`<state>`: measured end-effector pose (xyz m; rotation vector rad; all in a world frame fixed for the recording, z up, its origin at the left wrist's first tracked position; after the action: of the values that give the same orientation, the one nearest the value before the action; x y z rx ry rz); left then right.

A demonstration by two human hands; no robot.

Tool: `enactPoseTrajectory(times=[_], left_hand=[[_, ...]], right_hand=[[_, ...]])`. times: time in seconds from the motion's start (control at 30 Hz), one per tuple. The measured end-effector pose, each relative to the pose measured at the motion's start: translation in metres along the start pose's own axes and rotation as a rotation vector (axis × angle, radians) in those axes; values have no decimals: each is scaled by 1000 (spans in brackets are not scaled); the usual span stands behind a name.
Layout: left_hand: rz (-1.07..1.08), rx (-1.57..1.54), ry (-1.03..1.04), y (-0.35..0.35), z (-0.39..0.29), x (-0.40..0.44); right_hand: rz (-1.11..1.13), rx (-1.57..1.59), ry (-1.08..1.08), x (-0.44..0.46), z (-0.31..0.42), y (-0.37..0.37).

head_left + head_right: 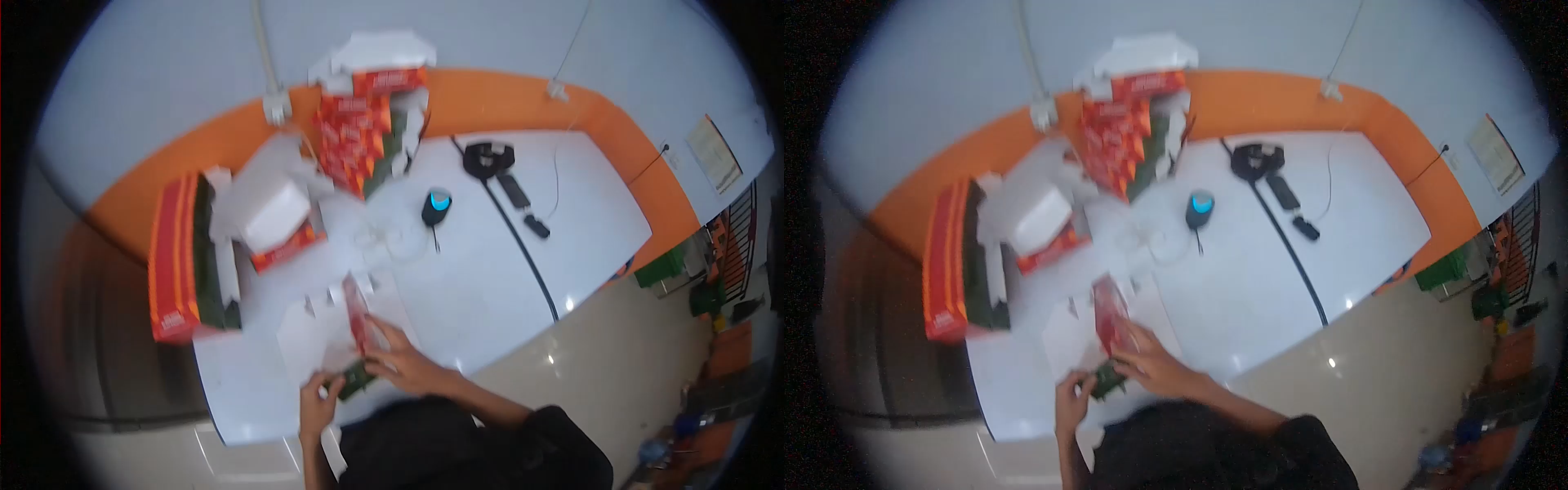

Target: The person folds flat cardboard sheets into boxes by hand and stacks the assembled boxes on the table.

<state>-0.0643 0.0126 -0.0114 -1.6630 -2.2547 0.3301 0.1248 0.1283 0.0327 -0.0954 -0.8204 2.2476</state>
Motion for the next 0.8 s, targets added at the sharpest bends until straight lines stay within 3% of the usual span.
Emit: enactPoseTrajectory(times=[0.07,0.13,0.2,0.3,0.33,0.47,0.57,0.67,0.77,0.8], left_hand=[[20,51,37,9,-17,0],[37,-39,-69,13,-23,-3],[7,-67,-54,16,-24,1],[-2,-55,29,19,-33,6],[23,-47,78,19,-37,9],[127,54,254,14,-49,23],[99,165,379,14,-61,27],[-26,204,452,6,-79,41],[-229,201,487,-32,-111,72],[-305,194,492,-49,-126,88]], right_hand=[[14,-12,45,-2,-3,4],[-55,64,95,-7,5,2],[-278,145,152,2,-1,-4],[-285,125,125,2,-4,-2],[-134,183,107,6,-1,1],[94,164,-34,17,0,4],[140,167,-82,20,3,3],[8,155,-33,21,18,-15],[-270,328,-128,17,21,-42],[-343,190,-155,15,12,-49]])
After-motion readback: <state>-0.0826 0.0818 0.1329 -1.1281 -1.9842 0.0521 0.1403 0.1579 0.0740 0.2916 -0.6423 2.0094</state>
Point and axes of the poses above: each hand's wrist, its own x-axis towards the middle knuckle, its own y-axis out of the palm, z = x × y, the point moved 6 cm from there along x, towards the middle knuckle, and after that the axes turned 9 degrees about y, right-handed, at the moved point
